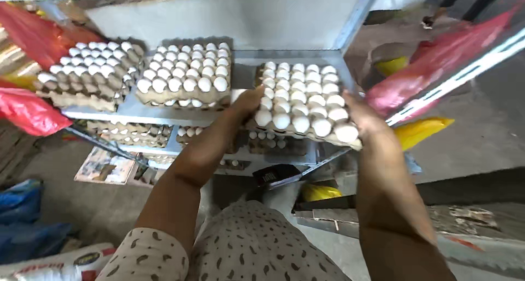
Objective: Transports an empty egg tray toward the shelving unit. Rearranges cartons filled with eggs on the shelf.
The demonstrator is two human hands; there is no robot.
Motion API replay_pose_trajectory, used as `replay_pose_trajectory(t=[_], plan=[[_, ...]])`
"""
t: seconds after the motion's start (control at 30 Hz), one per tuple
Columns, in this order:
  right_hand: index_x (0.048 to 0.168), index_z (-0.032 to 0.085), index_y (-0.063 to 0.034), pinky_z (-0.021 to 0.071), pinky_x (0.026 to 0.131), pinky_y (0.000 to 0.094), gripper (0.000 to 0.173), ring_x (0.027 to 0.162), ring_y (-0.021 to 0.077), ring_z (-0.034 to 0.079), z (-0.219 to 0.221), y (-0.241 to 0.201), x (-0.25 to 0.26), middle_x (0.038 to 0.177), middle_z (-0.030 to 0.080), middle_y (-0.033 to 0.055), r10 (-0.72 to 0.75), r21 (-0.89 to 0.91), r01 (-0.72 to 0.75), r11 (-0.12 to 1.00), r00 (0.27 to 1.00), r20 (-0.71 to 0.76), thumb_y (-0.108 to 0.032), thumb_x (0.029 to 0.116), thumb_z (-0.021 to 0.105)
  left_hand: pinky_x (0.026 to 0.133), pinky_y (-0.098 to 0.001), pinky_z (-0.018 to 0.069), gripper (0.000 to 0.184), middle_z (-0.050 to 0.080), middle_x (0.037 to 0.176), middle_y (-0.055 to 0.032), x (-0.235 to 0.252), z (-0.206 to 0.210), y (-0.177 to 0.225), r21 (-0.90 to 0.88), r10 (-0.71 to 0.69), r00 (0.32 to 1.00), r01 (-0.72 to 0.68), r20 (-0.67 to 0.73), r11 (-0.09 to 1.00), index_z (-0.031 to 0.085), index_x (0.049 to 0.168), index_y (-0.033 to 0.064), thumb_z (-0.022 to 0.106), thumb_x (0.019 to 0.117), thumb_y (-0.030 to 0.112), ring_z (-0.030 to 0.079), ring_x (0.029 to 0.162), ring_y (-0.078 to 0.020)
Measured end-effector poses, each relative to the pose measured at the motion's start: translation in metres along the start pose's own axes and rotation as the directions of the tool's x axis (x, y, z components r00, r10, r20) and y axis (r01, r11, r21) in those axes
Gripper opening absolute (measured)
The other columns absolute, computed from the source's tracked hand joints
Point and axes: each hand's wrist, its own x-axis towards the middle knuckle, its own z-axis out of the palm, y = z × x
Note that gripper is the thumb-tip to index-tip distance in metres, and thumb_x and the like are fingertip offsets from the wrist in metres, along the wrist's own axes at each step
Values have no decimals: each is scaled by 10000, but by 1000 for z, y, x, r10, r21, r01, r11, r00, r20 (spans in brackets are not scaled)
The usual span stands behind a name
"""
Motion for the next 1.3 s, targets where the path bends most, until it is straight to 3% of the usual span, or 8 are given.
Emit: replay_pose_trajectory(t=[0.2,0.27,0.4,0.5,0.73,0.9,1.1,1.3], plan=[[1410,558,-112,521,967,367,517,1096,96,616,2,54,-103,1270,636,72,-130,-101,114,988,976,-177,-480,1091,384,994,-572,506,576,651,1231,-245,-82,26,-45,-282,50,998,-59,-39,958,526,1390,2,378,1102,479,644,1140,-358],[1444,513,-66,484,1025,425,545,1180,157,590,4,71,-148,1349,601,143,-154,-161,119,980,961,-230,-458,1090,379,981,-552,527,492,668,1216,-226,-116,35,-63,-306,127,990,-138,-58,942,529,1406,26,436,1103,403,666,1107,-334],[1471,406,62,404,1083,203,501,1235,-13,499,19,86,-222,1387,530,144,-139,-100,114,989,941,-310,-290,1122,329,1080,-511,477,500,614,1343,-247,-165,36,-95,-320,228,974,-220,-14,922,497,1459,-11,506,1083,317,616,1234,-320],[1264,503,104,468,944,119,330,1064,-110,549,27,113,-249,1139,612,8,-192,-20,200,980,897,-399,-163,1080,439,1056,-471,491,475,653,1250,-232,-196,32,-115,-374,251,968,-222,30,901,522,1415,-29,484,1091,317,637,1178,-279],[1444,479,46,402,1106,276,530,1272,71,516,78,117,-329,1413,535,211,10,-151,-66,986,941,-340,-342,1115,331,1090,-454,465,498,608,1339,-222,-244,14,-155,-359,134,975,-63,178,931,471,1463,-10,468,1099,329,597,1248,-266],[1438,521,-38,457,1075,410,523,1247,167,572,114,136,-328,1392,581,164,135,-57,-161,985,939,-316,-410,1102,371,1124,-467,442,529,575,1414,-214,-248,9,-191,-330,-8,978,78,209,941,446,1501,23,458,1100,368,567,1312,-274],[1348,568,4,510,960,385,412,1093,172,620,168,156,-288,1253,633,164,176,97,-161,982,968,-181,-302,1100,448,1107,-420,462,473,601,1378,-209,-238,5,-256,-374,-92,991,121,95,920,504,1453,-2,481,1096,307,594,1269,-241],[1391,571,4,471,1073,462,441,1250,264,597,227,130,-210,1354,615,207,74,3,-74,997,997,-5,-305,1108,433,1097,-425,476,488,584,1411,-205,-187,-33,-301,-369,-168,984,134,-63,920,484,1481,16,446,1108,328,592,1279,-244]])
